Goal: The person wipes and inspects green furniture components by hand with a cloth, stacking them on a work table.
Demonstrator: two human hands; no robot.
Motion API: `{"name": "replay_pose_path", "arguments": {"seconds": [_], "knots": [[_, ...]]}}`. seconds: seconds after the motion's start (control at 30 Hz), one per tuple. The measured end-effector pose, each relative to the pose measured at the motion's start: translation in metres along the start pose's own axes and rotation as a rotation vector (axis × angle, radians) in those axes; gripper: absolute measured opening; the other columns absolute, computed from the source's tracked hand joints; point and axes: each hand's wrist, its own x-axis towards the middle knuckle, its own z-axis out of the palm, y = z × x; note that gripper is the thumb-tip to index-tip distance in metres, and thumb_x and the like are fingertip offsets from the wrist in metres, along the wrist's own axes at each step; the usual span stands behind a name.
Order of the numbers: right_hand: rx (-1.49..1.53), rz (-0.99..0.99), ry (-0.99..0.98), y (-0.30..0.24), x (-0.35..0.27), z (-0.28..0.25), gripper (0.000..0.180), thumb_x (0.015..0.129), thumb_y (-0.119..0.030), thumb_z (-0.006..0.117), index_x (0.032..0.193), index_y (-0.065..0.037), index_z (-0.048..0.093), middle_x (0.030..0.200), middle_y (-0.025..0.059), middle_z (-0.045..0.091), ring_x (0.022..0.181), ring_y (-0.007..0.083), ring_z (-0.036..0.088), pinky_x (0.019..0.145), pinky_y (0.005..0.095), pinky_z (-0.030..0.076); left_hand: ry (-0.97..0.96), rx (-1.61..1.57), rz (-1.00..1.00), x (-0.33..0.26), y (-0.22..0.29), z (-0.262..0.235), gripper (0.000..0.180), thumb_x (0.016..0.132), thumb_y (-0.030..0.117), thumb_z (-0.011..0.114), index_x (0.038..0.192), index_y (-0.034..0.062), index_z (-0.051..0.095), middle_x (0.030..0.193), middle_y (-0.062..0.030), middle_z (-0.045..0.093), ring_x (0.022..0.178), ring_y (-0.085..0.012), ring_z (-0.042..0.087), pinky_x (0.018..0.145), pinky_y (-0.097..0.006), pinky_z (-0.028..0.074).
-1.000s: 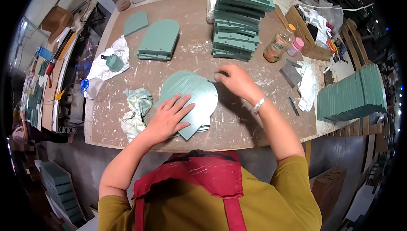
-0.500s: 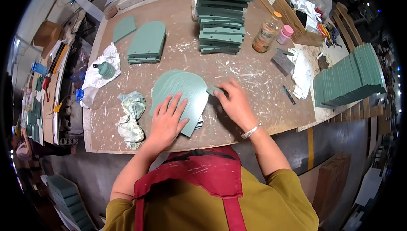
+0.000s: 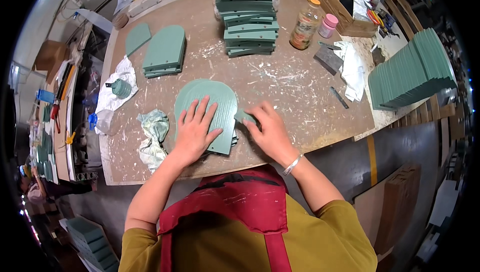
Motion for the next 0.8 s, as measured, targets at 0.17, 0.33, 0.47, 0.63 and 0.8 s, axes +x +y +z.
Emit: {"name": "replay_pose_path", "arguments": {"seconds": [0.17,0.33,0.47,0.63,0.8], "knots": [[0.104,-0.113,0.079,0.012,0.036,0.000,0.026,0.092,-0.013,0.066,0.116,-0.002,0.065,0.107,0.0157,0.059,0.095,0.0336,0.061,0.082,0.0374,0.050,-0.030,-0.007,0.241,0.028,-0.027,-0.017,0.063,0.095,0.039,0.061,0.149,0.0128,0.043,0.158,-0.0104,0.035,0.142,-0.0370,0.035,0.114,-0.054,0.031],[0.052,-0.144,0.089,0.028,0.011,0.022,0.028,0.091,-0.013,0.066,0.117,-0.002,0.063,0.107,0.0168,0.057,0.097,0.0360,0.059,0.084,0.0401,0.049,-0.060,0.019,0.235,0.030,-0.029,-0.006,0.063,0.096,0.038,0.059,0.150,0.0108,0.041,0.159,-0.0102,0.034,0.143,-0.0370,0.034,0.114,-0.054,0.031],[0.023,-0.157,0.021,0.016,-0.034,0.022,0.029,0.090,-0.012,0.067,0.117,-0.003,0.064,0.105,0.0161,0.056,0.093,0.0345,0.060,0.081,0.0403,0.050,-0.025,0.023,0.220,0.029,-0.031,-0.002,0.064,0.096,0.039,0.059,0.150,0.0107,0.040,0.159,-0.0105,0.034,0.142,-0.0362,0.036,0.112,-0.052,0.032],[-0.009,-0.141,0.137,0.010,-0.005,0.013,0.028,0.090,-0.013,0.067,0.117,-0.005,0.066,0.104,0.0161,0.057,0.094,0.0359,0.061,0.081,0.0413,0.050,-0.103,0.052,0.318,0.041,-0.040,-0.019,0.068,0.094,0.044,0.061,0.149,0.0110,0.041,0.154,-0.0121,0.038,0.137,-0.0354,0.040,0.106,-0.052,0.037],[-0.015,-0.105,0.152,0.009,0.002,0.026,0.026,0.090,-0.012,0.067,0.115,-0.004,0.066,0.102,0.0145,0.057,0.094,0.0361,0.060,0.081,0.0408,0.049,-0.095,0.092,0.360,0.042,-0.041,-0.019,0.070,0.092,0.048,0.061,0.149,0.0117,0.042,0.152,-0.0122,0.039,0.133,-0.0339,0.041,0.100,-0.051,0.039]]}}
